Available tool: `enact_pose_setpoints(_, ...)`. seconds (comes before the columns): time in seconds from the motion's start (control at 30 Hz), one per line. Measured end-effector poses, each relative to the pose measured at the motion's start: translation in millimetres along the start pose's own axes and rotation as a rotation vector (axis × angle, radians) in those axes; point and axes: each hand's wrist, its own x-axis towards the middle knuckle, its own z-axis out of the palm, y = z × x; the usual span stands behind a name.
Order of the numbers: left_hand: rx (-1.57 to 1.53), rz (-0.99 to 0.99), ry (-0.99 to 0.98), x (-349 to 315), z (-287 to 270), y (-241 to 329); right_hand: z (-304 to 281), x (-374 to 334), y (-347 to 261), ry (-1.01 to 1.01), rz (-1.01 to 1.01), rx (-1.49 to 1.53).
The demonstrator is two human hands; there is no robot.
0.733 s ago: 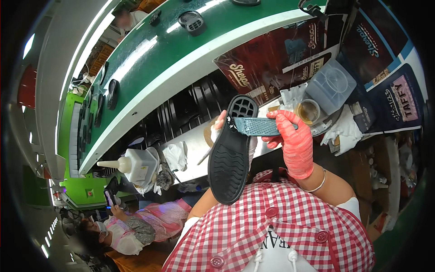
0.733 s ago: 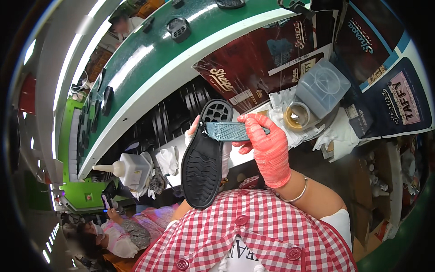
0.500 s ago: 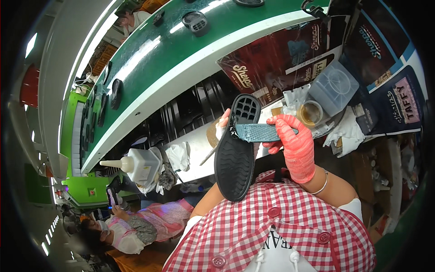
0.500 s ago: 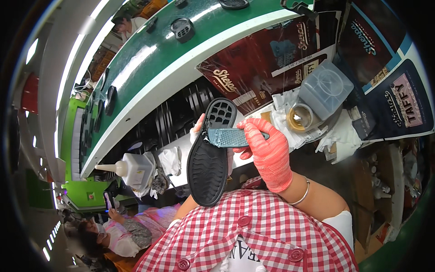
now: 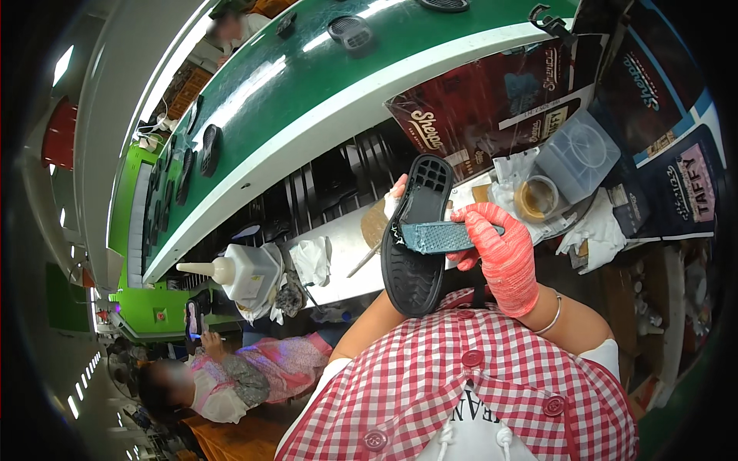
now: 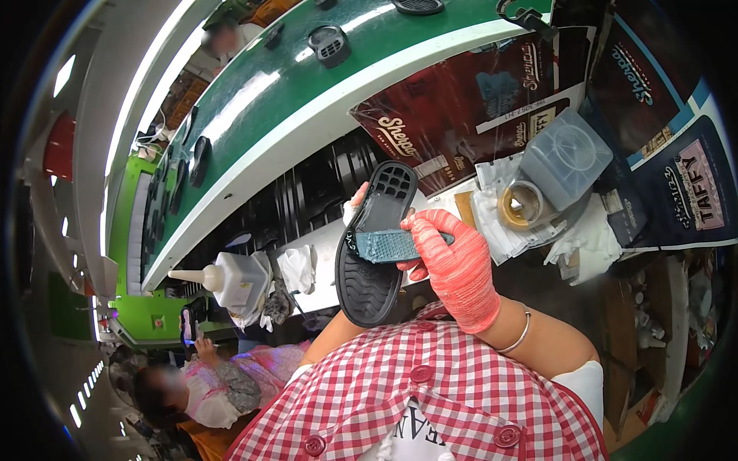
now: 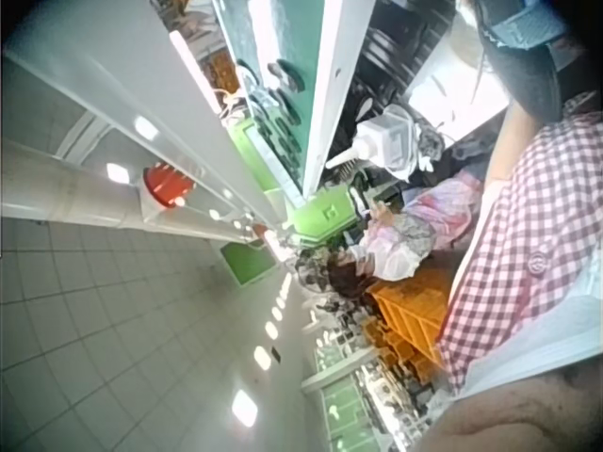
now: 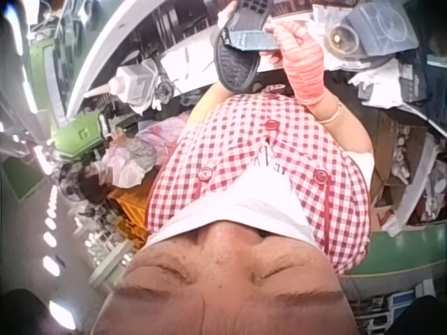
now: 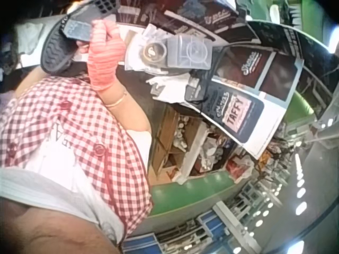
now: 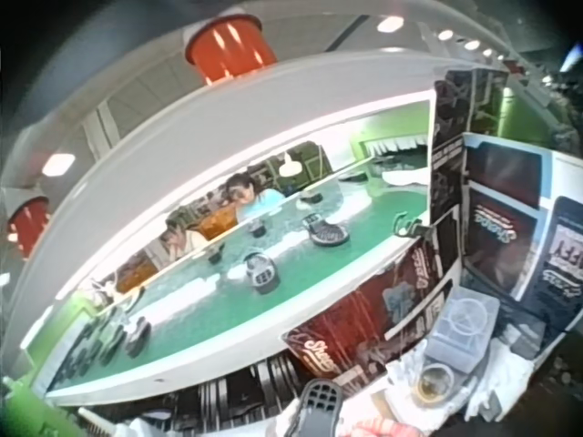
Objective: The person cleans the soles of black slippers using a blue brush and a cleaning solution. They repeatedly dip the brush into a small container of liquid and scrub the textured bottom of the slippers, handling them one at a time.
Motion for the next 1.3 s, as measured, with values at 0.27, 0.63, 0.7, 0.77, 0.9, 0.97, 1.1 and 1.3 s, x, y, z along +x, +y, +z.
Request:
enact_pose_setpoints(0.27, 0.012, -0.133, -0.128, 7.5, -14.1, 6.1, 2.0, -1.6, 0.6, -0.03, 0.057, -0.001)
enact_pose_setpoints(0.63, 0.019, 0.192, -0.29, 5.8, -30.4, -13.3, 3.5, -12.6, -4.8, -0.073, 0.111, -0.037)
enact_pose_setpoints(0.7, 0.191, 0.38, -0.213, 2.2, -22.7, -27.4, 2.7, -14.7, -5.7, -0.081, 0.113, -0.05)
enact_pose_setpoints(0.77, 0.435, 0.502, -0.143, 1.1, -17.3, -33.5, 3.4, -17.4, -7.7, -0.084, 0.123, -0.046)
enact_pose_setpoints(0.9, 0.702, 0.615, 0.09, -6.2, -13.6, -46.7, 2.7, -18.2, -8.7, -0.08, 0.149, -0.077)
enact_pose_setpoints(0.97, 0.124, 0.324, -0.127, -7.1, -35.5, -45.2, 3.9, -20.4, -10.9, -0.098, 0.155, -0.086)
enact_pose_setpoints(1.1, 0.052, 0.255, -0.218, -8.2, -34.0, -48.8, 3.4, -21.1, -16.2, -0.13, 0.142, -0.14)
enact_pose_setpoints(1.3, 0.299, 0.454, -0.124, -17.5, -34.4, -61.8, -1.2, -18.4, -17.4, -0.232, 0.08, -0.15)
